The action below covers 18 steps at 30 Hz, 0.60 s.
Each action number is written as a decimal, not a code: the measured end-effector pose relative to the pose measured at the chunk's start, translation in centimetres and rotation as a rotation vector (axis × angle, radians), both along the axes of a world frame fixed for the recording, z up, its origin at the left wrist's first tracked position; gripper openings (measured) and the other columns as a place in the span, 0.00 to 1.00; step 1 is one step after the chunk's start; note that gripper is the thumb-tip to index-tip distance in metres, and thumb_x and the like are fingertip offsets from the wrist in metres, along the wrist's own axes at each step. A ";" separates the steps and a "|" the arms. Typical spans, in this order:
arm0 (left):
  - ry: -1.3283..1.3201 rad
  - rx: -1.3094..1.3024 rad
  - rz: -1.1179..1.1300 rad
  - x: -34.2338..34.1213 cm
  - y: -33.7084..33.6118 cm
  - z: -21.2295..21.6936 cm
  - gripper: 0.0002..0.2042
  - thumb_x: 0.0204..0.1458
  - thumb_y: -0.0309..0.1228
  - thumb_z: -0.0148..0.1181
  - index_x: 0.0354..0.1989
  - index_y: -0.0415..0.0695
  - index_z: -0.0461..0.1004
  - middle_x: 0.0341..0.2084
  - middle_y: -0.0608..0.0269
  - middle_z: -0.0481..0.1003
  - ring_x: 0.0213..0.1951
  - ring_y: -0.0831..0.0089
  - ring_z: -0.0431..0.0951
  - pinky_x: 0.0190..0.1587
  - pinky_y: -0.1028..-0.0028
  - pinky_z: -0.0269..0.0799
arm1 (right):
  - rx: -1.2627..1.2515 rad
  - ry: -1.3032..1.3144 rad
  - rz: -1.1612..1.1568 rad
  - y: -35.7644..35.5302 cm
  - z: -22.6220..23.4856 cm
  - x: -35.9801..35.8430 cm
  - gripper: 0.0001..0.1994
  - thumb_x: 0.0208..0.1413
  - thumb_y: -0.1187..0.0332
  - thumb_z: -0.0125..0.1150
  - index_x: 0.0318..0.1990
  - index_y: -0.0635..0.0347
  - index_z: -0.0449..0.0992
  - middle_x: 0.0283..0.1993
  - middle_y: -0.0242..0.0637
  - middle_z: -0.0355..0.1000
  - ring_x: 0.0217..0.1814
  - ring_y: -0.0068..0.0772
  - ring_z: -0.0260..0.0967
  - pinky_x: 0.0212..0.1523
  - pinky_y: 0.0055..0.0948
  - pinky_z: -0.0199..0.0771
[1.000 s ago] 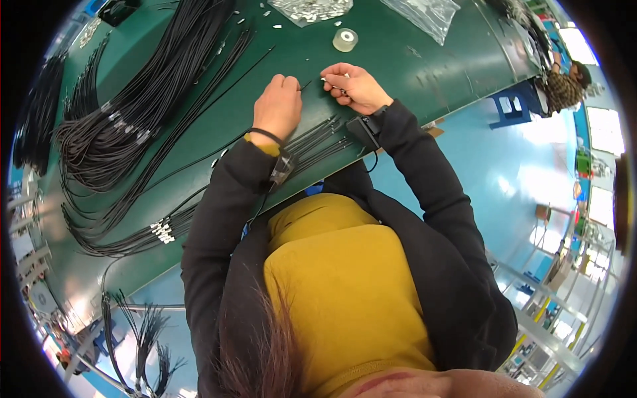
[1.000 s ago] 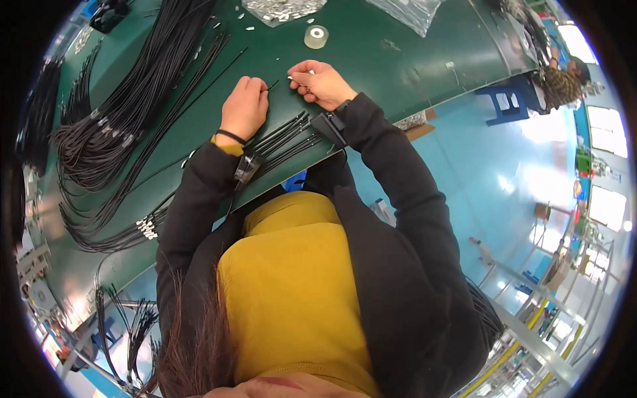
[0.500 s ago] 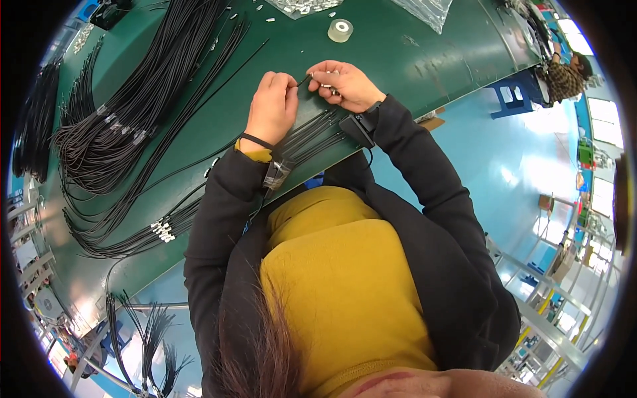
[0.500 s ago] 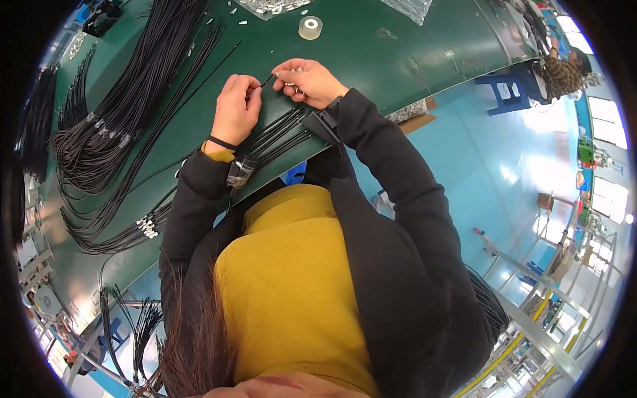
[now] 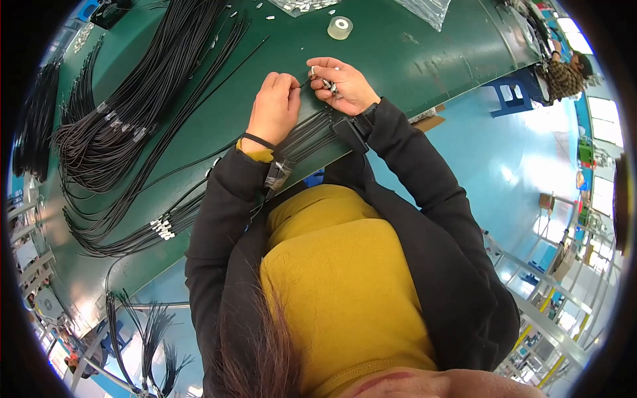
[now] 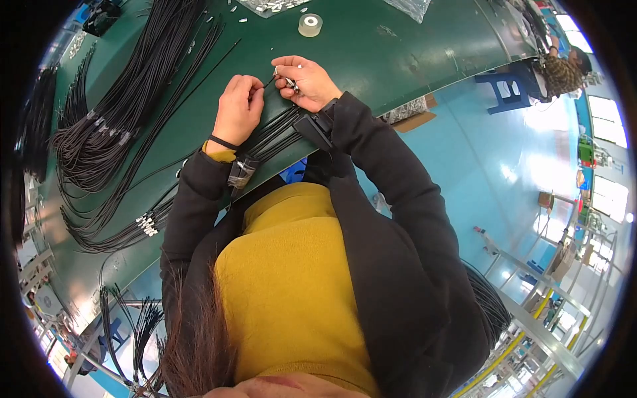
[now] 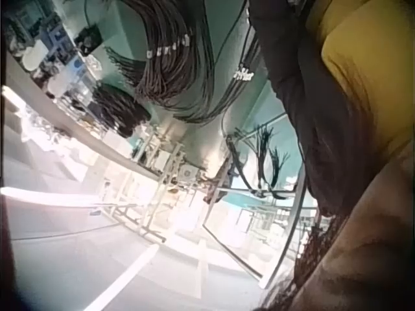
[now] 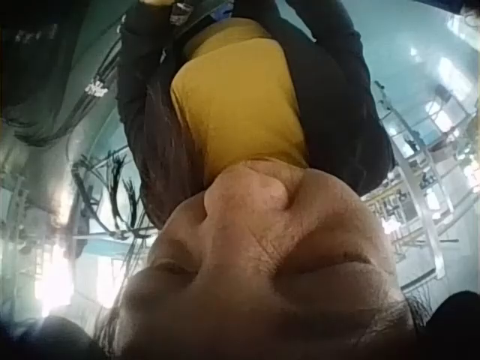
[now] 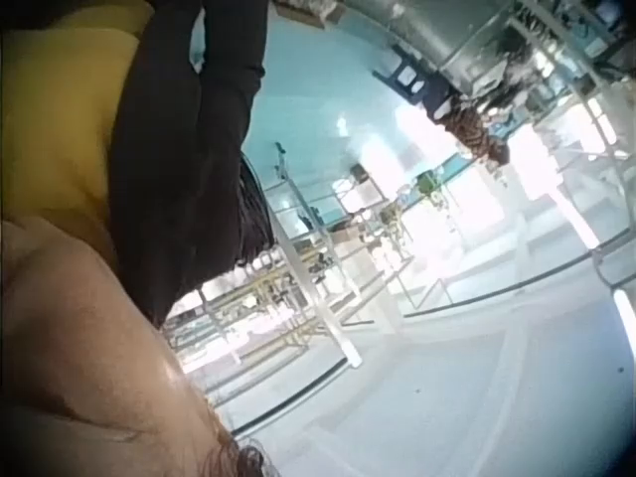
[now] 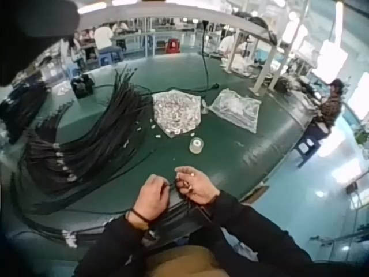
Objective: The person picks up a wire and a metal connector, slides the connector onto the wire end, and then places the assembled piece back onto the table, repeating the process for several wires.
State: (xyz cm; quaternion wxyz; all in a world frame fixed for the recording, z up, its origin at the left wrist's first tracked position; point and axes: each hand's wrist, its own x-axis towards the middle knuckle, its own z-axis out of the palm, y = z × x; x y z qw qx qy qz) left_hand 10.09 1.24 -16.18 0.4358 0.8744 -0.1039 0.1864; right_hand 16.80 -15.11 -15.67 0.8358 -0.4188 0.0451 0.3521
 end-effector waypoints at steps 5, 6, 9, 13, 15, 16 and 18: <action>0.024 -0.008 -0.009 0.0 0.1 0.0 0.05 0.47 0.21 0.56 0.31 0.40 0.68 0.28 0.53 0.68 0.29 0.53 0.72 0.31 0.62 0.70 | 0.025 -0.026 0.027 -0.2 -0.6 0.1 0.07 0.58 0.75 0.55 0.41 0.66 0.69 0.33 0.36 0.67 0.28 0.20 0.61 0.20 0.16 0.59; 0.017 -0.004 -0.009 0.0 0.1 0.0 0.05 0.47 0.21 0.56 0.31 0.40 0.68 0.28 0.53 0.68 0.29 0.53 0.72 0.31 0.62 0.70 | 0.012 -0.029 0.019 -0.2 -0.6 0.1 0.07 0.57 0.74 0.56 0.41 0.66 0.69 0.33 0.36 0.67 0.28 0.20 0.62 0.20 0.16 0.60; 0.007 0.003 -0.008 -0.1 0.1 0.0 0.05 0.47 0.21 0.56 0.31 0.40 0.68 0.28 0.53 0.68 0.29 0.53 0.72 0.31 0.61 0.70 | -0.014 -0.036 0.003 -0.3 -0.7 0.0 0.07 0.57 0.74 0.57 0.40 0.66 0.69 0.32 0.36 0.68 0.27 0.19 0.62 0.21 0.16 0.60; 0.001 0.026 -0.010 -0.3 0.0 0.2 0.05 0.47 0.21 0.56 0.31 0.40 0.67 0.28 0.53 0.68 0.29 0.52 0.72 0.30 0.61 0.70 | -0.100 -0.101 -0.011 -0.2 -0.3 -0.2 0.08 0.56 0.73 0.59 0.38 0.66 0.69 0.32 0.37 0.68 0.27 0.19 0.62 0.20 0.15 0.61; 0.001 0.036 -0.010 -0.3 0.0 0.2 0.05 0.47 0.21 0.56 0.31 0.40 0.67 0.28 0.53 0.68 0.29 0.52 0.72 0.30 0.61 0.70 | -0.139 -0.125 -0.004 -0.2 -0.3 -0.4 0.08 0.57 0.71 0.59 0.38 0.65 0.68 0.32 0.35 0.68 0.27 0.18 0.61 0.20 0.14 0.58; -0.014 0.035 0.000 -0.2 0.0 0.1 0.05 0.47 0.20 0.56 0.31 0.39 0.68 0.28 0.53 0.68 0.29 0.54 0.72 0.30 0.63 0.70 | -0.158 -0.137 -0.001 -0.2 -0.3 -0.4 0.08 0.57 0.70 0.58 0.37 0.65 0.68 0.31 0.35 0.68 0.27 0.17 0.60 0.19 0.13 0.57; -0.045 0.033 0.022 -0.1 0.0 0.0 0.05 0.46 0.19 0.56 0.31 0.39 0.69 0.26 0.54 0.69 0.27 0.57 0.72 0.29 0.66 0.69 | -0.161 -0.127 0.024 -0.3 -0.5 -0.3 0.08 0.57 0.70 0.59 0.37 0.65 0.68 0.31 0.35 0.68 0.26 0.17 0.60 0.19 0.14 0.57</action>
